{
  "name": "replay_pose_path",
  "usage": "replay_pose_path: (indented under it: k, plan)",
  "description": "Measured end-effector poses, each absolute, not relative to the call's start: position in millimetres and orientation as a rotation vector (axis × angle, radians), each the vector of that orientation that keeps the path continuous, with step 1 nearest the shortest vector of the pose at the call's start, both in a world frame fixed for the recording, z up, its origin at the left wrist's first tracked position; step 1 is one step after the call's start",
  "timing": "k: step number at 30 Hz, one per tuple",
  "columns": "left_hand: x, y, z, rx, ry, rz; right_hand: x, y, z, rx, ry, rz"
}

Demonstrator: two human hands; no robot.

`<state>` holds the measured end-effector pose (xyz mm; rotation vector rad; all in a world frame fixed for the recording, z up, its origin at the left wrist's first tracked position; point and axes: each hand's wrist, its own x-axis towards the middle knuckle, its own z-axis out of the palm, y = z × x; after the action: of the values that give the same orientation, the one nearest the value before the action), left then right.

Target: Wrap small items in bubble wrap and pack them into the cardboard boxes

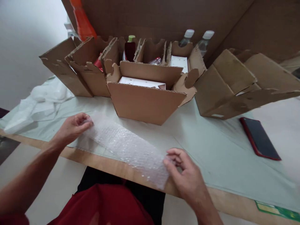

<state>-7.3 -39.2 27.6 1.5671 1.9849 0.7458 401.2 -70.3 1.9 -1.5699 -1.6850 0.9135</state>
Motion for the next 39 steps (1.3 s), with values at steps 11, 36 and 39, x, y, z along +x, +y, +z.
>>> replay_pose_path:
  k: [11, 36, 39]
  plan:
    - [-14.2, 60.5, 32.2, 2.187, 2.03, 0.621, 260.2, -110.8, -4.2, -1.129, -1.929, 1.526]
    - [3.9, -98.8, -15.5, 1.583, 1.951, 0.778, 249.7, -70.7, -10.5, -0.936, -2.107, 0.841]
    - [5.1, -97.7, -18.2, 1.629, 1.96, 0.783, 240.6, -66.7, -15.7, -0.807, -2.418, 0.504]
